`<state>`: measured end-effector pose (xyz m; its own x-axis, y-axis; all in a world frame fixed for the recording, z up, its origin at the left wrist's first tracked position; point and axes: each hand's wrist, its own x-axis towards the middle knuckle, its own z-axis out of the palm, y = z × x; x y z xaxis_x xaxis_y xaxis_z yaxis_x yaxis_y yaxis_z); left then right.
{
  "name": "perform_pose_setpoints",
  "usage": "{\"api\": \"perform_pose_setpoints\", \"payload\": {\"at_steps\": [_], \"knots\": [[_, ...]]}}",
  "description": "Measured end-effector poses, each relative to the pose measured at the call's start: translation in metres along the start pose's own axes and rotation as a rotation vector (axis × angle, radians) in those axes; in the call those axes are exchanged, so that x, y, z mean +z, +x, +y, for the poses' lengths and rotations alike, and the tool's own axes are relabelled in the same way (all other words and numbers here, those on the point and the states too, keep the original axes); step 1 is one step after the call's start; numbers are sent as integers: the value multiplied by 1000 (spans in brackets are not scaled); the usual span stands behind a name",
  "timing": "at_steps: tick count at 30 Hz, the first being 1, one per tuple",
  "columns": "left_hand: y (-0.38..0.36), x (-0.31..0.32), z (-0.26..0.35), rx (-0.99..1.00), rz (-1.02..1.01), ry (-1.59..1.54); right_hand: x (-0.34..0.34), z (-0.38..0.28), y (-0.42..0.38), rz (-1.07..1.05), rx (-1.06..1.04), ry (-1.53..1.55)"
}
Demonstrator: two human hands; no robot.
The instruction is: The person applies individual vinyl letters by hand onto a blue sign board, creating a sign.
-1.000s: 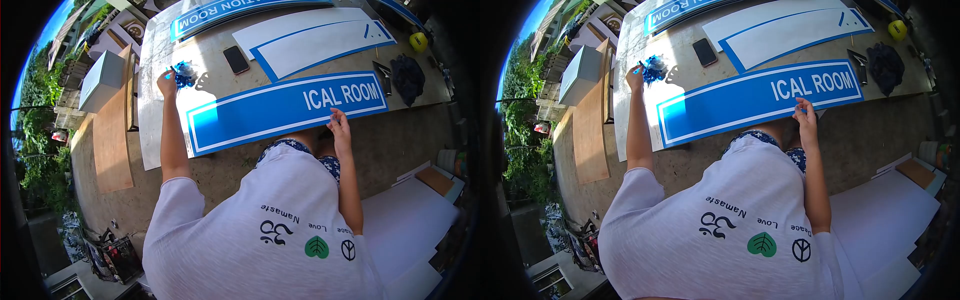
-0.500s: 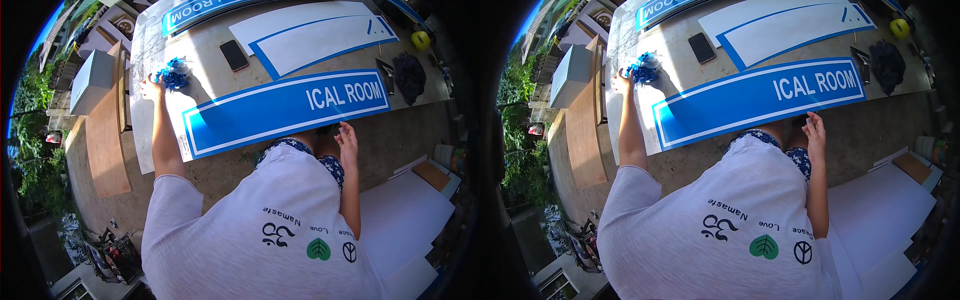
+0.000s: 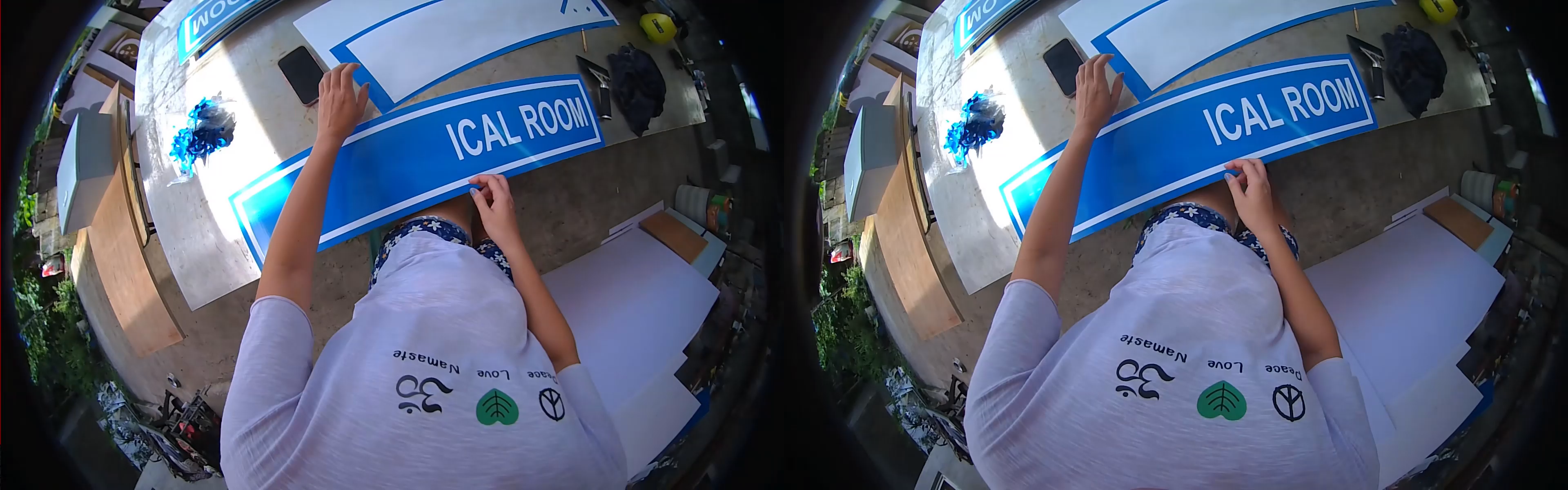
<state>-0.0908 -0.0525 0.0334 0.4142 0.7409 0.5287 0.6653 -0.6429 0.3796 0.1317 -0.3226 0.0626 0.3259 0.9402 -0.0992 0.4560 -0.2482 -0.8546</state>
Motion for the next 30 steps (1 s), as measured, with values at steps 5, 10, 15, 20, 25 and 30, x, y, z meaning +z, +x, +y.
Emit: {"api": "perform_pose_setpoints", "payload": {"at_steps": [5, 10, 15, 20, 25, 30], "knots": [[26, 48, -2, -11, -68, -61, 23, -5, 37, 47, -175, -124], [26, 55, -7, -60, -93, -114, 53, -10, 84, 136, -286, -218], [26, 59, -10, -61, -125, -47, 71, -1, 103, 242, -304, -249], [26, 61, -14, -61, -113, -73, 75, 6, 99, 258, -371, -386], [36, 44, -2, -156, -269, -79, 73, 3, 100, 245, -402, -414], [36, 45, -3, -145, -274, -47, 73, 4, 101, 215, -441, -462]]}}
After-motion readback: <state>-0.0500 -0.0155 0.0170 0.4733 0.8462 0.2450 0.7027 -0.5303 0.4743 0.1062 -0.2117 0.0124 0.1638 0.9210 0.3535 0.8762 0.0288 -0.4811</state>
